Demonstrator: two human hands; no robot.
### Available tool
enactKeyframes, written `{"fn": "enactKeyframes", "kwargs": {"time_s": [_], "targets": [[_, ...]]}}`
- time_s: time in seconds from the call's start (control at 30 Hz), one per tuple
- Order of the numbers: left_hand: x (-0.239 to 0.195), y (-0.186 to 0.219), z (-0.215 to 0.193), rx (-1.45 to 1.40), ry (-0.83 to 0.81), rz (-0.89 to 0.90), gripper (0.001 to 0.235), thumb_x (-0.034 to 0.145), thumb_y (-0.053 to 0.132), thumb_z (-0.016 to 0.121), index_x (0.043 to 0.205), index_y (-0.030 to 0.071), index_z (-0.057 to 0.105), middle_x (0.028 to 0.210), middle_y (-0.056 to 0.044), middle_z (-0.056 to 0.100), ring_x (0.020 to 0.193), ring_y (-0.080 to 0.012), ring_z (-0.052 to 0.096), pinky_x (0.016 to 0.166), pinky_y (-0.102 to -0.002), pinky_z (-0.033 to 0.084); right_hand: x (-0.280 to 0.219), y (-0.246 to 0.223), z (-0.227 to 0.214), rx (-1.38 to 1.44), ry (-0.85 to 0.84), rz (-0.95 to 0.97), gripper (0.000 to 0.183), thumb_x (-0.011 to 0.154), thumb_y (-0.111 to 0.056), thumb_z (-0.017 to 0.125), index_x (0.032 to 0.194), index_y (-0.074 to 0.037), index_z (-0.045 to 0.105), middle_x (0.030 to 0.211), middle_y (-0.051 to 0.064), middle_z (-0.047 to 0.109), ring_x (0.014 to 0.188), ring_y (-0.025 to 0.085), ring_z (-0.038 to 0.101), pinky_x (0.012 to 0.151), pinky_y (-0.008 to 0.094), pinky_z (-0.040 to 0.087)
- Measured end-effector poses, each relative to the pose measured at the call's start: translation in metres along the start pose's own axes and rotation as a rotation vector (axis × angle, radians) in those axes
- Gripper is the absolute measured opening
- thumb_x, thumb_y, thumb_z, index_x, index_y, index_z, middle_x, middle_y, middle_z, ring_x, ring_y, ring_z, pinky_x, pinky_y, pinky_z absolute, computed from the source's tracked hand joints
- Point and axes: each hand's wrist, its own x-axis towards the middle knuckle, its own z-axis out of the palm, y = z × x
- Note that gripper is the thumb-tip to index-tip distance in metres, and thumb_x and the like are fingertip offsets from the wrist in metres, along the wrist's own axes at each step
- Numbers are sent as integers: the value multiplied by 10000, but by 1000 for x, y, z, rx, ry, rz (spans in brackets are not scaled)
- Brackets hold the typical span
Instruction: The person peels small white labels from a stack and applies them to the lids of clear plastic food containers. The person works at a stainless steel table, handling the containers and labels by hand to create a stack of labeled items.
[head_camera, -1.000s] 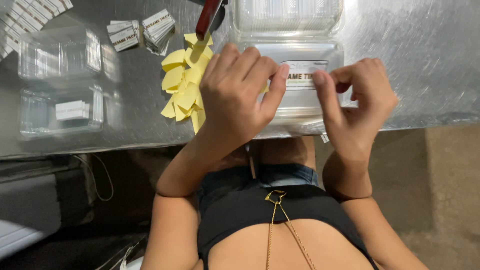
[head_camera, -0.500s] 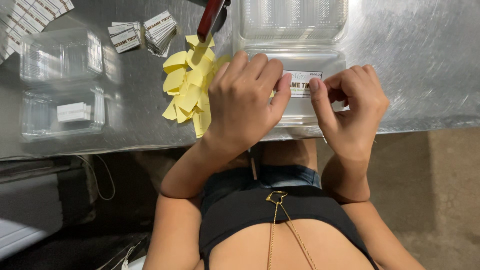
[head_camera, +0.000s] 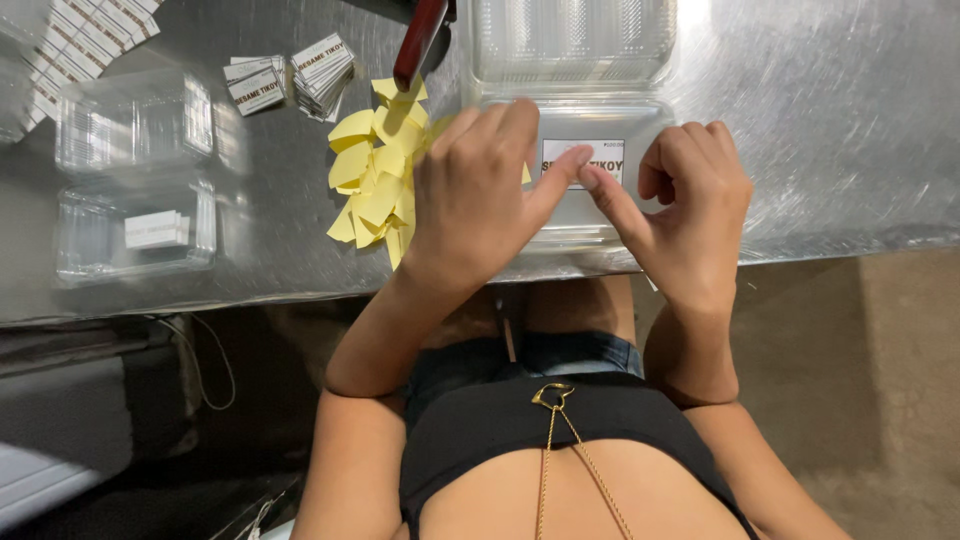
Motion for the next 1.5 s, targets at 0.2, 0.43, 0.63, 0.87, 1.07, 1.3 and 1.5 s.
{"fn": "enactKeyframes", "kwargs": {"time_s": [0.2, 0.43, 0.63, 0.87, 1.07, 1.3, 1.5], "targets": [[0, -3, -10, -6, 34, 147, 611, 878, 428, 804, 1296, 58, 554, 1148, -105, 537, 1053, -254, 549, 906, -401, 518, -15, 16, 9, 353, 87, 262, 275, 1047, -92, 764, 912, -59, 527, 848, 5, 520, 730, 105, 472, 639, 275, 403], [7, -16, -18, 16, -99, 255, 1063, 614, 725, 933, 1338, 34, 574, 1208, -100, 478, 1130, -322, 408, 990, -475, 460, -29, 51, 18, 1171, 364, 275, 181, 989, -45, 728, 982, -65, 548, 915, 25, 556, 801, 92, 535, 769, 255, 463], [7, -32, -20, -215, -42, 222, 969, 643, 661, 972, 1318, 41, 657, 1207, -50, 505, 1127, -285, 422, 1005, -454, 463, -48, 53, 11, 1236, 137, 277, 205, 1034, -183, 673, 1070, 18, 659, 1022, 57, 594, 972, 125, 547, 945, 270, 409], [6, -33, -16, -248, -31, 222, 960, 660, 661, 977, 1304, 25, 656, 1194, -54, 506, 1140, -287, 447, 1007, -456, 451, -53, 47, 5, 1325, 108, 147, 244, 1031, -235, 730, 1081, 3, 708, 1189, 62, 575, 1151, 165, 519, 1073, 327, 354], [7, -37, -16, -295, -39, 250, 953, 663, 655, 973, 1302, 22, 658, 1181, -47, 528, 1166, -265, 510, 1085, -468, 403, -53, 50, 10, 1460, 88, 169, 188, 1025, -178, 771, 1025, 4, 722, 1143, 62, 584, 1101, 168, 524, 1045, 323, 360], [7, -33, -16, -260, -30, 248, 933, 662, 645, 975, 1295, 38, 658, 1195, -41, 518, 1161, -253, 496, 1086, -474, 415, -51, 48, 6, 1475, 67, 215, 271, 971, -255, 761, 1029, 4, 709, 1085, 69, 599, 1118, 173, 538, 1087, 300, 361], [0, -20, -12, -156, -22, 219, 963, 647, 674, 976, 1302, 57, 635, 1202, -49, 483, 1118, -286, 406, 987, -458, 466, -47, 53, 0, 1497, -2, 322, 307, 899, -278, 698, 907, 21, 627, 960, 95, 602, 986, 200, 540, 985, 302, 380]]}}
